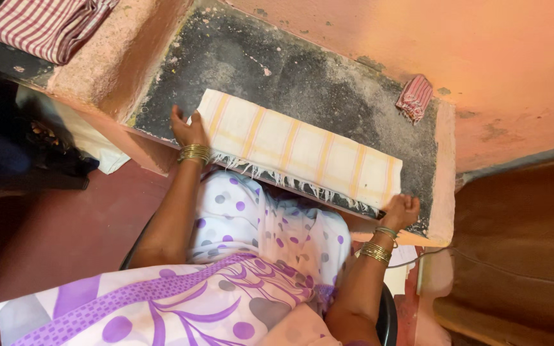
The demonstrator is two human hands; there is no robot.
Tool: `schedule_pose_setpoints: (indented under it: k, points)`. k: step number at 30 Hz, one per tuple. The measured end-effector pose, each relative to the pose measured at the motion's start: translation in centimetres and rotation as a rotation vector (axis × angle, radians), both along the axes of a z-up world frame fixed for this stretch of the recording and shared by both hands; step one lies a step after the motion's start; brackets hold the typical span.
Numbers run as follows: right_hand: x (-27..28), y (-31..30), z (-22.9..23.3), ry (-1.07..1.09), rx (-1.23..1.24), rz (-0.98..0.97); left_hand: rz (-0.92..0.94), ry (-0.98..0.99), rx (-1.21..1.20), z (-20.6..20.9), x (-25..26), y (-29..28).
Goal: The person folds two different patterned cloths on a dark countertop. She unfolds each cloth, smooths it, and folds it into a compact rectangle, then sets it aside. The process is repeated for a second cloth.
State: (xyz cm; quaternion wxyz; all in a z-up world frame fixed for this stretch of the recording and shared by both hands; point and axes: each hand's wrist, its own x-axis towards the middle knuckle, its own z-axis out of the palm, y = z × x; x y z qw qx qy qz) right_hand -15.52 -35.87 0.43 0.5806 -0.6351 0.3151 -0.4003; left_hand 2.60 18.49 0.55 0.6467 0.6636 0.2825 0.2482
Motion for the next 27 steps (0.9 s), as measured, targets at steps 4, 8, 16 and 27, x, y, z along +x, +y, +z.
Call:
schedule_pose_setpoints:
  k: [4, 8, 16, 27]
  points:
    - [-0.7, 1.7, 1.8, 0.376, -0.717, 0.016, -0.27, 0.059, 0.688, 3.5, -2.8, -1.2]
    - [-0.5, 4.4, 3.9, 0.747, -0.833, 0.529, -0.985, 0.432, 1.042, 7.2, -4.1, -2.2]
    - [-1.5, 3.6, 4.5, 0.784, -0.822, 0.57, -1.02, 0.371, 1.007, 5.0, -2.9, 0.2]
    - [-1.8, 3.7, 8.6, 0.539, -0.784, 0.311, -1.125, 0.38, 0.968, 8.7, -0.2, 2.6]
